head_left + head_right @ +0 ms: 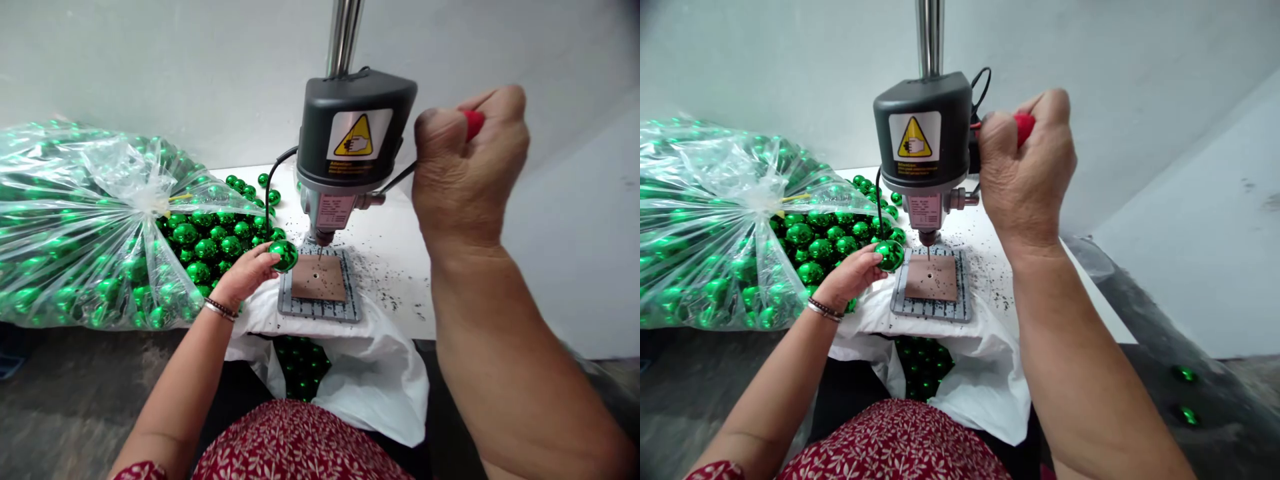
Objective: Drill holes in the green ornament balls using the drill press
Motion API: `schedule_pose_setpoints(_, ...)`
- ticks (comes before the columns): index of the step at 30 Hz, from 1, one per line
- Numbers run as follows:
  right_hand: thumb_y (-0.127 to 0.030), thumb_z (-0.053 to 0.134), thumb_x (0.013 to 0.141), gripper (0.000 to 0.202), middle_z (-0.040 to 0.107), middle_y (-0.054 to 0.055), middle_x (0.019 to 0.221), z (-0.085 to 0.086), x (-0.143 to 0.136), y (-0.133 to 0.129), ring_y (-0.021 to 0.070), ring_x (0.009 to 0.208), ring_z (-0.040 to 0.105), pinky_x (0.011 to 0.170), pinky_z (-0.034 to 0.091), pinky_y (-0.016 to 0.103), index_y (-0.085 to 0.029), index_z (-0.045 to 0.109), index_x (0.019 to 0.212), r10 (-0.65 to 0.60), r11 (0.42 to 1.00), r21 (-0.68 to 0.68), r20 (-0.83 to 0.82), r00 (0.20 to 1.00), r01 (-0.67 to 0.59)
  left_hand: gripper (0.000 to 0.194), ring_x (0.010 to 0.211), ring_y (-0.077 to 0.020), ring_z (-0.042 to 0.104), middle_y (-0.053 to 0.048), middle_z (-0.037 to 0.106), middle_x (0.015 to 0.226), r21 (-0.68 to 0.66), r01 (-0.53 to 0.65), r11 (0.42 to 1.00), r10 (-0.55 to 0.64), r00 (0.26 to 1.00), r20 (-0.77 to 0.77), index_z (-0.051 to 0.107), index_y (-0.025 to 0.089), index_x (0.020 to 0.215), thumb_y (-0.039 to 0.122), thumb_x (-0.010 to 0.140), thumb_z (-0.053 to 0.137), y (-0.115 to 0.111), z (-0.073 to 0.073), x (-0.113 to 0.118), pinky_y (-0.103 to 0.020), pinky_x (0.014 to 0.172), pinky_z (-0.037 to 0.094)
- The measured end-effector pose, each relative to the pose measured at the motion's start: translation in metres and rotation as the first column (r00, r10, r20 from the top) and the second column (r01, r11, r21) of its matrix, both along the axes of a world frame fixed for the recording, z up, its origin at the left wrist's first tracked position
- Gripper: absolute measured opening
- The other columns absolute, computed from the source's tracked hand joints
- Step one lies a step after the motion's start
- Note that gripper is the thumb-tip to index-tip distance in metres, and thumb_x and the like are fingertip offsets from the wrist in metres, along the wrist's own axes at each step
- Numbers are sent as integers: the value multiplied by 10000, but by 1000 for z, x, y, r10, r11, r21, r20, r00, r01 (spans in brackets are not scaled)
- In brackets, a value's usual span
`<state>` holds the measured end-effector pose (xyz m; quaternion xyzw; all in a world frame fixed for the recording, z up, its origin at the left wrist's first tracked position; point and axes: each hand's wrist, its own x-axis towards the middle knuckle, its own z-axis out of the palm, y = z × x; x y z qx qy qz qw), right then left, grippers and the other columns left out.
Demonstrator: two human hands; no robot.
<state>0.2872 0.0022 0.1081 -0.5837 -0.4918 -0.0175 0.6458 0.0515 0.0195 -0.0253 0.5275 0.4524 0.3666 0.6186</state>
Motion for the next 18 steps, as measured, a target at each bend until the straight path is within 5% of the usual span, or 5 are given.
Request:
schedule_pose_setpoints(4,-222,544,890,263,336,-81,634,-1,3,1,21,614,297,652,277,219,-183,341,728,33,999,35,-18,999,-32,392,701,-131,664,-61,748,969,-251,25,968,38,969,244,649,209,1124,352,762,699,-4,-27,20,-282,698,543)
schedule_pose_setpoints(10,-232,547,898,291,325,-71,660,2,2,-2,27,625,292,657,273,226,-194,323,714,26,999,-17,-38,999,-27,267,755,-166,714,-101,757,973,-331,-21,943,107,965,241,669,166,981,369,809,662,-1,-32,29,-271,665,544)
schedule_pose_setpoints(15,-224,539,906,286,334,-64,683,2,0,-3,39,656,300,701,295,226,-199,319,726,30,1000,-10,-36,999,-30,465,970,-189,694,-85,745,1147,17,-141,990,142,988,-54,671,175,1159,358,738,744,3,-39,37,-284,819,539)
schedule_pose_setpoints(18,-212,522,917,292,322,-59,677,3,0,-4,52,649,295,703,298,232,-211,300,727,24,1000,-18,-18,1000,-25,479,1049,-209,673,-74,747,1135,198,-105,974,147,967,-206,678,178,1163,365,728,749,7,-48,45,-317,932,514)
